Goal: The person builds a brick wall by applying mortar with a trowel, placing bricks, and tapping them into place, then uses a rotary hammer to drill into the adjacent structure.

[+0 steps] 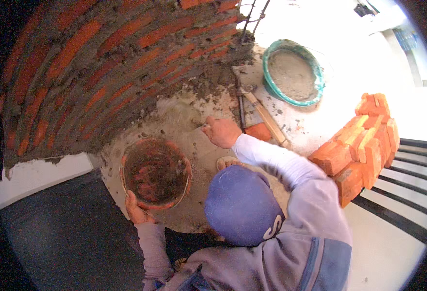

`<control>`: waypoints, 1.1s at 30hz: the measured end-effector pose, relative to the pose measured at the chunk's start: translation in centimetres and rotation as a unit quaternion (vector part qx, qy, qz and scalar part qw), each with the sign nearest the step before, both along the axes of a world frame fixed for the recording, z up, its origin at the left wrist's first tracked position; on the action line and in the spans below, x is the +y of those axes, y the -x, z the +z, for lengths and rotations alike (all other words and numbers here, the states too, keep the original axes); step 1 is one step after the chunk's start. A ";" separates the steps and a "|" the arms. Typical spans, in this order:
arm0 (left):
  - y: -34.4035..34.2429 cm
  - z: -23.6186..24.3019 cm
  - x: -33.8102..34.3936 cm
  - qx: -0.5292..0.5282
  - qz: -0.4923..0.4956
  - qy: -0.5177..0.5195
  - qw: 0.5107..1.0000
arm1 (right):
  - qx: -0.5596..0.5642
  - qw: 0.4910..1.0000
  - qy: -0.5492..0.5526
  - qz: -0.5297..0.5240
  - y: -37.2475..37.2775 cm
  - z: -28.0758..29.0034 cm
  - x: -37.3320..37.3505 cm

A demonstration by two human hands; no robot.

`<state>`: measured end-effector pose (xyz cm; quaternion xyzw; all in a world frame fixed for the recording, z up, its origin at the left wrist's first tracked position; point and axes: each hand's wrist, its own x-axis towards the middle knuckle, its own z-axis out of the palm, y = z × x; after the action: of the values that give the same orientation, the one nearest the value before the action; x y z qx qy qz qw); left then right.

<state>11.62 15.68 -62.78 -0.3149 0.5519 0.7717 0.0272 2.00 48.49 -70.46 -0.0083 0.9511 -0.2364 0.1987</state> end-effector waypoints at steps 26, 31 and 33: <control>0.0 -3.0 -2.5 0.010 -0.126 0.087 0.988 | 0.080 0.976 -0.067 -0.191 -3.7 -6.2 12.5; -0.8 -3.1 -2.8 0.003 -0.075 0.155 0.985 | 0.028 0.986 -0.021 -0.161 -9.0 -5.0 8.2; -1.3 -2.6 -3.5 -0.019 -0.001 0.146 0.989 | 0.119 0.988 -0.017 -0.094 -10.7 -4.5 6.5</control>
<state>12.96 12.15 -65.41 -0.3293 0.6582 0.6769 -0.0080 12.71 54.94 -75.00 0.0563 0.9684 -0.2351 0.0607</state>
